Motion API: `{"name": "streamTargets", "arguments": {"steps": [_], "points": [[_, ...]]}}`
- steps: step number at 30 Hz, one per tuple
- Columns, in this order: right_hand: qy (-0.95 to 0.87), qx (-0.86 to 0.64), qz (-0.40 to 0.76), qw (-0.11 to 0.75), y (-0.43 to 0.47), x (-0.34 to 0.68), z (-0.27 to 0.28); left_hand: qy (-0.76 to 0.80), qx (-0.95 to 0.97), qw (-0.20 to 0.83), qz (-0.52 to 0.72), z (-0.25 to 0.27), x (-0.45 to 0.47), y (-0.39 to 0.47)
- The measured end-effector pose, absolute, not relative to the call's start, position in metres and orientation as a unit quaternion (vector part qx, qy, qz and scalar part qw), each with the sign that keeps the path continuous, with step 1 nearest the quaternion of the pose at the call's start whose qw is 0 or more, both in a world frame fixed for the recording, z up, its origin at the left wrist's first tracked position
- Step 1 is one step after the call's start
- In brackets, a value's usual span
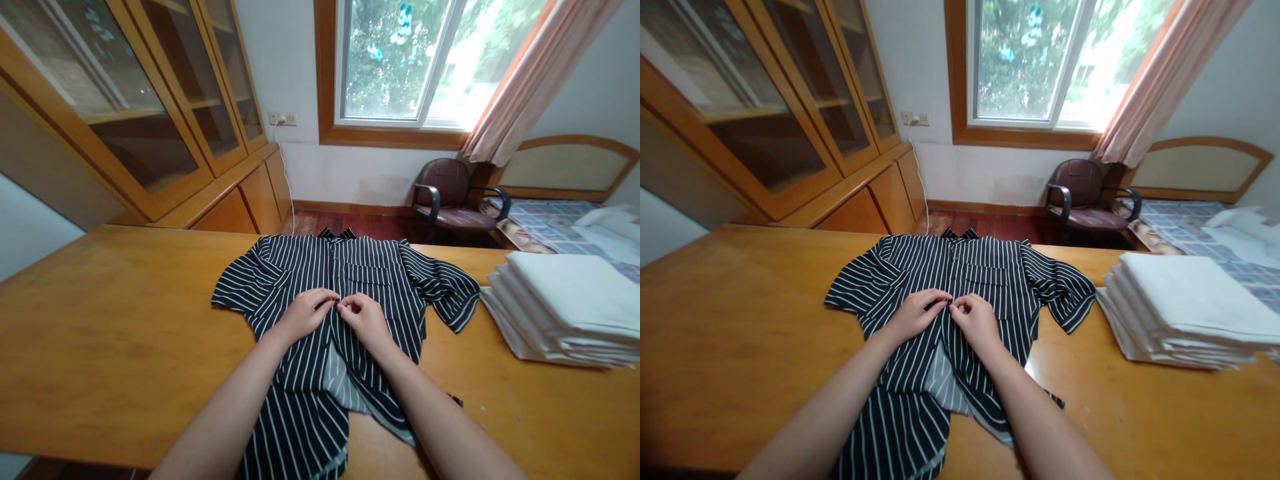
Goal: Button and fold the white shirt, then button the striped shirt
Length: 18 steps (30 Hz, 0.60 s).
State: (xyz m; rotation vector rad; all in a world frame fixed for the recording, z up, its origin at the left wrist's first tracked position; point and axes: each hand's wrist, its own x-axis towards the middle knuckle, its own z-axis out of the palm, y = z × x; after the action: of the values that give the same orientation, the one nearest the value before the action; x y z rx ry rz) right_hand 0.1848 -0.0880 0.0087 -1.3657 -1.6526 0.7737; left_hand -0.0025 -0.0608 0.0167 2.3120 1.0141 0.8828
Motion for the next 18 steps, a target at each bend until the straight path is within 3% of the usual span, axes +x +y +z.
{"name": "streamTargets", "arguments": {"steps": [18], "points": [[-0.652,-0.54,0.326,0.421,-0.09,0.1854,0.0125,0.4,0.826,0.241,0.316,0.0177,-0.0028,-0.0598]]}}
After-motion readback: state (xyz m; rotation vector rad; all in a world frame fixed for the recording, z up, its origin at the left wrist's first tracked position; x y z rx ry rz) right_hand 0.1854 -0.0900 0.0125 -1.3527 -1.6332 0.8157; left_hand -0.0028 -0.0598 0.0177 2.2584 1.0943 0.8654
